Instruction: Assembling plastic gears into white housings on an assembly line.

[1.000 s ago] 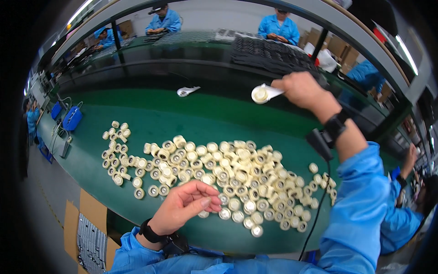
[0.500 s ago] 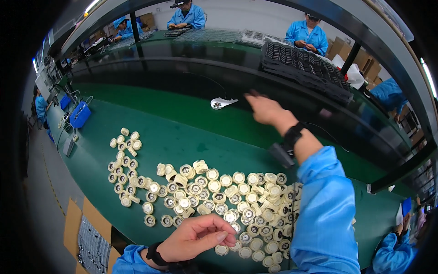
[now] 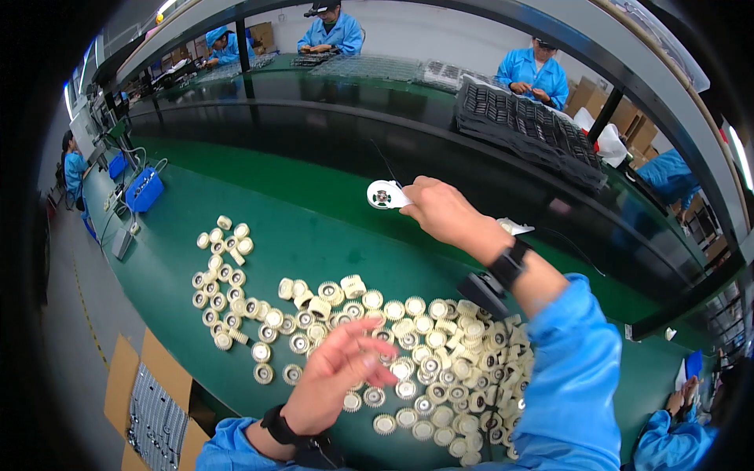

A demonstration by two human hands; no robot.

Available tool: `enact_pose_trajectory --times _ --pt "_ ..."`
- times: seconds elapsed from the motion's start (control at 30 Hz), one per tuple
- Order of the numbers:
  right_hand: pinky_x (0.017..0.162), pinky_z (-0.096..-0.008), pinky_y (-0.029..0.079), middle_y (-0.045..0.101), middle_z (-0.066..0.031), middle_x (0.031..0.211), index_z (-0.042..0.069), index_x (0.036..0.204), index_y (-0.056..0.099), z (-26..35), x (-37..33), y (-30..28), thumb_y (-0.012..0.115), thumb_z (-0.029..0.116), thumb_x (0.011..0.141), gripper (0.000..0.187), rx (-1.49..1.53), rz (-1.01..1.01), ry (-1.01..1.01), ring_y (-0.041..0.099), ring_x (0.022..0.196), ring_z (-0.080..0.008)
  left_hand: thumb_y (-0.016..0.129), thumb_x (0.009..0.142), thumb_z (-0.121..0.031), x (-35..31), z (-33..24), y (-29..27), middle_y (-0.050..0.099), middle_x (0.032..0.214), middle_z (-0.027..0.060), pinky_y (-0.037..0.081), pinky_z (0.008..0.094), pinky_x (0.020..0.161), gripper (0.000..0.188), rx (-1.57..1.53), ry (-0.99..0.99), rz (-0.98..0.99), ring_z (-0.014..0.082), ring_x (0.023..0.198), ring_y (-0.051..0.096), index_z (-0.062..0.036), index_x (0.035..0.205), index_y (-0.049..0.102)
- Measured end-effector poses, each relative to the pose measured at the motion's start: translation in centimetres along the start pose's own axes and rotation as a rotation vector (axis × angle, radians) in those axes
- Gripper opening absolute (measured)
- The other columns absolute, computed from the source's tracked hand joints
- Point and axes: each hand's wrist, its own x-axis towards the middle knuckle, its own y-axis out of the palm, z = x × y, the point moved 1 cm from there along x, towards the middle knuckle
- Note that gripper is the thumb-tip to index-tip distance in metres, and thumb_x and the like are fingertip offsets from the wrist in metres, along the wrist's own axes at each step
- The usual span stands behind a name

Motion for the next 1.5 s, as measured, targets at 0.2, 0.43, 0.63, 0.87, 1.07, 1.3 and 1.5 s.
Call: enact_pose_trajectory --times 0.2,0.43,0.63,0.87,1.07,1.3,1.5 --pt "0.068 -0.0407 0.048 0.055 -0.0138 0.085 0.002 0.103 0.06 10.7 -6.5 -5.5 0.065 0.012 0.082 0.023 0.259 -0.066 -0.082 0.057 0.078 -0.0339 0.054 0.093 -0.011 1.7 0.1 -0.3 0.046 0.132 0.0166 0.048 0.0296 0.083 0.063 -0.005 0.345 -0.15 0.0201 0.1 0.06 -0.0053 0.146 0.02" --pt "0.065 -0.037 0.048 0.059 -0.0128 0.081 0.004 0.1 0.063 12.8 -8.9 -7.6 0.064 0.014 0.085 0.018 0.349 -0.127 -0.043 0.06 0.074 -0.0307 0.058 0.092 -0.015 3.1 -3.5 2.7 0.055 0.117 0.005 0.045 0.021 0.075 0.057 -0.032 0.503 -0.027 0.0095 0.09 0.056 -0.0062 0.142 0.032" --pt "0.072 -0.0332 0.051 0.065 -0.0144 0.093 0.002 0.107 0.064 11.0 -10.4 -8.1 0.062 0.013 0.085 0.024 0.609 -0.04 0.236 0.064 0.082 -0.0264 0.064 0.089 -0.019 5.0 -3.8 2.8 0.054 0.127 0.0105 0.043 0.0233 0.084 0.044 0.035 0.651 -0.037 0.0114 0.099 0.054 -0.0061 0.127 0.047" --pt "0.088 -0.0363 0.048 0.063 -0.0131 0.111 0.007 0.114 0.062 1.6 -16.3 -2.6 0.06 -0.001 0.076 0.039 -0.001 0.237 0.216 0.059 0.1 -0.029 0.061 0.091 -0.022 5.2 -1.0 2.8 0.052 0.128 0.0173 0.041 0.0337 0.098 0.046 -0.224 0.462 0.109 0.0237 0.114 0.054 -0.0015 0.129 0.044" --pt "0.085 -0.0363 0.048 0.062 -0.0131 0.098 0.006 0.109 0.065 0.6 -16.3 -1.4 0.061 -0.001 0.072 0.038 0.177 0.405 0.334 0.059 0.096 -0.028 0.049 0.097 -0.034 5.9 0.3 2.2 0.056 0.122 0.0188 0.049 0.034 0.085 0.054 -0.396 0.259 0.235 0.0233 0.096 0.061 0.0025 0.135 0.037" --pt "0.076 -0.0349 0.049 0.062 -0.0119 0.089 0.003 0.093 0.06 0.0 -16.9 -1.4 0.067 0.007 0.072 0.023 0.189 0.362 0.372 0.061 0.086 -0.0265 0.039 0.099 -0.039 6.4 0.8 2.3 0.059 0.114 0.0183 0.043 0.026 0.068 0.056 -0.482 0.158 0.269 0.0211 0.084 0.06 0.0042 0.134 0.04" --pt "0.07 -0.0305 0.049 0.06 -0.0108 0.08 0.001 0.086 0.059 0.9 -16.6 -2.7 0.072 0.012 0.07 0.023 0.251 0.352 0.506 0.06 0.076 -0.021 0.05 0.094 -0.032 6.1 0.9 2.1 0.057 0.117 0.0211 0.047 0.0334 0.086 0.052 -0.475 0.167 0.305 0.0209 0.09 0.061 0.0035 0.131 0.045"
